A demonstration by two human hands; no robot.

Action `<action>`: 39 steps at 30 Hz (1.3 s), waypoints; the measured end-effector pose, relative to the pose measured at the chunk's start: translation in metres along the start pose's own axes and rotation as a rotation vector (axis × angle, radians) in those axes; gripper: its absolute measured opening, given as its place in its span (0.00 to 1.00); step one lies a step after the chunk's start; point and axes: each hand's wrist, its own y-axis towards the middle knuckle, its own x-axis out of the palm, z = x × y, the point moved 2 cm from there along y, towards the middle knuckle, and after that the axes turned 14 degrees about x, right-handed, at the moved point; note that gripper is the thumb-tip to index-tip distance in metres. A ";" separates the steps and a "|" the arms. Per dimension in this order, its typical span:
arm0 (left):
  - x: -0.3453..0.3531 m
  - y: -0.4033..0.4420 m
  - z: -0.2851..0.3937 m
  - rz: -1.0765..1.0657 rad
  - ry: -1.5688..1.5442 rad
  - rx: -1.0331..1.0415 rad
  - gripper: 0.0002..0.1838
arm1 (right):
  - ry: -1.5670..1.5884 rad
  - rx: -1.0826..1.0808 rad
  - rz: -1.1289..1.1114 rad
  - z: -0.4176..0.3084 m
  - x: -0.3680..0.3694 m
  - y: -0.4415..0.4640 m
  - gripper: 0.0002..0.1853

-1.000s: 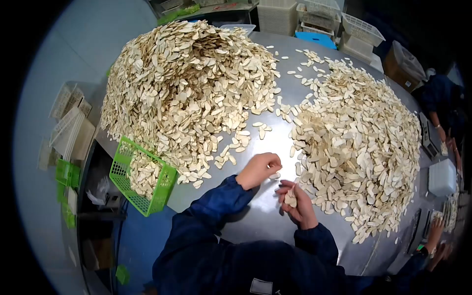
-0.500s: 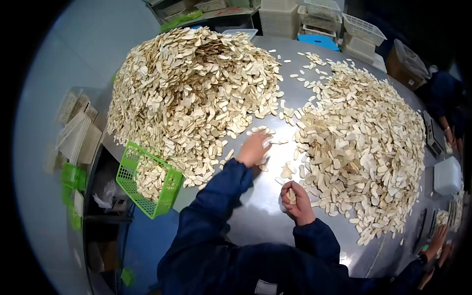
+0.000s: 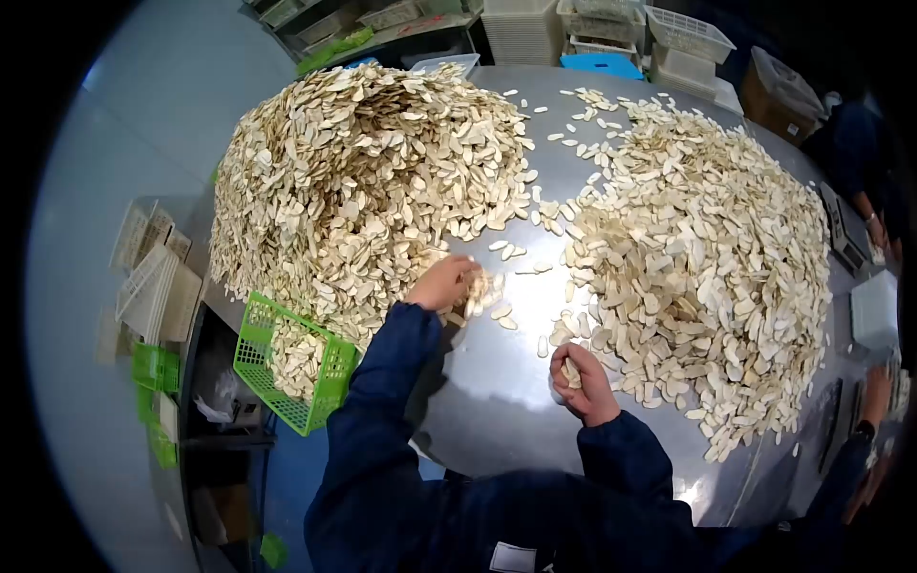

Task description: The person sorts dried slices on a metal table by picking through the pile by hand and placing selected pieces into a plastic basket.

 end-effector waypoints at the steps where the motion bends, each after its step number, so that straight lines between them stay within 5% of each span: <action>1: -0.004 -0.011 0.005 0.046 -0.253 -0.029 0.21 | -0.021 -0.002 -0.015 0.000 -0.001 0.000 0.14; 2: -0.009 -0.022 0.010 0.093 -0.508 -0.063 0.21 | -0.040 0.002 -0.030 0.001 -0.001 0.000 0.14; 8: -0.014 -0.068 0.025 0.235 -0.250 -0.315 0.23 | -0.007 0.018 -0.013 0.002 0.000 0.000 0.14; 10: 0.006 -0.070 0.041 0.225 -0.137 -0.209 0.30 | -0.001 0.029 0.012 0.003 0.001 -0.001 0.13; 18: 0.038 -0.053 0.090 0.333 0.123 -0.197 0.34 | -0.075 0.027 0.026 0.003 0.003 -0.001 0.13; 23: 0.045 -0.063 0.088 0.427 -0.043 -0.319 0.06 | -0.118 0.014 0.069 -0.002 0.007 -0.006 0.13; 31: 0.034 -0.096 0.083 0.477 -0.013 -0.408 0.20 | -0.036 0.021 0.018 0.002 0.004 -0.003 0.12; 34: 0.046 -0.088 0.100 0.439 0.122 -0.297 0.22 | -0.088 0.026 0.053 0.002 0.003 -0.003 0.12; 39: 0.056 -0.087 0.102 0.365 -0.222 -0.401 0.08 | -0.054 0.011 0.058 0.000 0.004 -0.006 0.11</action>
